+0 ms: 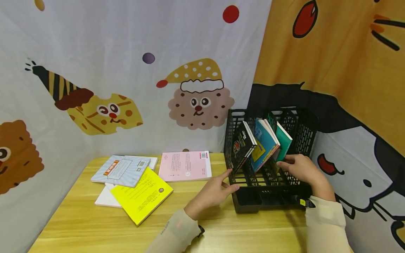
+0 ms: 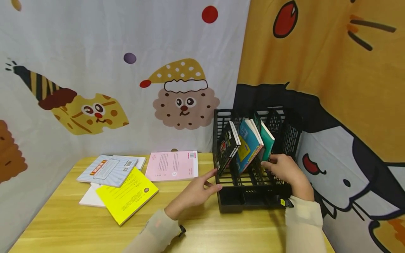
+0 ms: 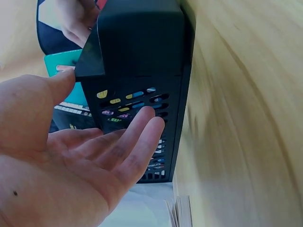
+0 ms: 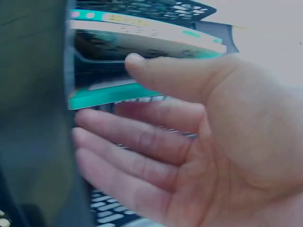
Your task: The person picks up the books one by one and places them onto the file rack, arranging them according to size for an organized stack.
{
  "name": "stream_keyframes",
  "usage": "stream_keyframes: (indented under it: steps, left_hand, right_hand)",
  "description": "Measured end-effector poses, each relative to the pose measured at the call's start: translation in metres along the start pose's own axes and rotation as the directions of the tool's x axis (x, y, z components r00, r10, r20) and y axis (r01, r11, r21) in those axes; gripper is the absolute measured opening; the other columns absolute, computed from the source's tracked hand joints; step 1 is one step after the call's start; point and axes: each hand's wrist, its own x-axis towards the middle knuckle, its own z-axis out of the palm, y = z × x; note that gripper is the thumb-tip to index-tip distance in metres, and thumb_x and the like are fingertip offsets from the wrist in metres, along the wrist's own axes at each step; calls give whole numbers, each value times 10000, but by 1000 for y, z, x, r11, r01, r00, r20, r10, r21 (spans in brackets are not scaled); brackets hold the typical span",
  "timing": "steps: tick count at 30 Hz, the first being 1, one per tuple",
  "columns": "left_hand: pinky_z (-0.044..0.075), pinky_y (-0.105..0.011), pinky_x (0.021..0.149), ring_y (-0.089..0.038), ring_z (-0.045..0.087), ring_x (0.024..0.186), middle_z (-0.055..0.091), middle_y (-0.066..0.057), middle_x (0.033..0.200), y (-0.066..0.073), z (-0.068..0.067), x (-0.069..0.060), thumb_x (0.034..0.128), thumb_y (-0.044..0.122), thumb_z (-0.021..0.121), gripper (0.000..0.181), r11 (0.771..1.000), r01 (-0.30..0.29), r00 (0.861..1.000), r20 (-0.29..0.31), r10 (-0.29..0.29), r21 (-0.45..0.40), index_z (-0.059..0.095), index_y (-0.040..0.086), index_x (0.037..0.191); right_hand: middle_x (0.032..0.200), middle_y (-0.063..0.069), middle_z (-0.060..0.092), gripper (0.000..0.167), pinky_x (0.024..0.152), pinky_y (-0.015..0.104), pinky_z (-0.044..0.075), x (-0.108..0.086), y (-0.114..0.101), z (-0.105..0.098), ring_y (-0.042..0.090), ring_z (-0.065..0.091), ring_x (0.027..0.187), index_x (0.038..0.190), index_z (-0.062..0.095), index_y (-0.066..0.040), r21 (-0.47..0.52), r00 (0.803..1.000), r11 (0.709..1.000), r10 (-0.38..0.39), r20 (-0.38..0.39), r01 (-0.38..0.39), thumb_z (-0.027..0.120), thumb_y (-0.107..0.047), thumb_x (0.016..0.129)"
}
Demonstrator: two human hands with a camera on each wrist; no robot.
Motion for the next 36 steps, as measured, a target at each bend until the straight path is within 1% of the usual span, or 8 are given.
stream_keyframes:
  steps: [3,7,13,16,21,24,30,36]
  left_hand:
    - [591,-278,768,-175,765,1161,681,-141,1540,0,-3,0,1090,533,672,760,1000,2,1000,2,-2,-10,395,235,1733]
    - [589,-273,779,-156,764,1153,598,-68,1657,-1,-7,-1,1091,509,683,720,1000,-16,1000,-14,16,-23,441,237,1712]
    - [595,-252,749,-166,771,1081,641,-63,1614,-8,-18,-5,1120,451,652,635,998,-52,997,-49,51,-21,504,175,1672]
    - [608,-267,783,-203,775,1107,670,-93,1577,-12,-27,-10,1130,434,640,595,998,-66,996,-67,66,3,539,157,1646]
    - [623,-312,870,-239,767,1167,708,-85,1526,-20,-49,-22,1138,435,622,545,995,-85,990,-108,90,52,595,147,1600]
    - [630,-351,903,-235,762,1165,724,-71,1504,-26,-64,-31,1139,420,624,518,995,-78,986,-146,86,63,619,146,1579]
    - [640,-409,942,-220,758,1140,757,-34,1448,-41,-95,-47,1128,379,654,436,998,-3,971,-240,19,65,682,189,1520]
    - [646,-458,953,-283,759,1164,780,-63,1395,-58,-126,-55,1119,373,674,402,993,57,948,-316,-23,99,718,198,1478]
  right_hand:
    - [1193,228,811,667,876,563,625,-8,-5,-8,354,773,1023,1477,631,98,-27,1000,1000,14,-1,-14,567,-481,1152]
    - [938,54,805,518,738,397,564,-18,-18,-11,218,715,854,1268,767,8,-3,1000,1000,1,31,-1,549,-451,1166]
    - [760,-14,669,400,608,312,444,-26,-54,0,158,562,666,896,744,-162,37,988,989,-146,57,144,567,-396,1167]
    - [777,-10,666,350,599,312,455,-28,-75,9,148,557,648,923,747,-186,60,974,977,-210,88,205,582,-381,1163]
    - [885,-25,729,288,659,308,532,-26,-106,29,147,668,745,1182,802,-138,106,936,944,-325,134,313,595,-338,1160]
    - [919,-32,764,297,671,294,562,-20,-120,43,122,700,767,1289,796,-129,130,915,920,-384,122,369,611,-317,1153]
    - [915,-17,794,252,669,264,583,-6,-160,81,101,732,744,1171,824,-171,183,879,876,-467,95,445,617,-313,1151]
    - [856,54,796,264,601,287,554,8,-209,122,136,712,672,1006,821,-187,266,843,837,-523,127,479,611,-265,1146]
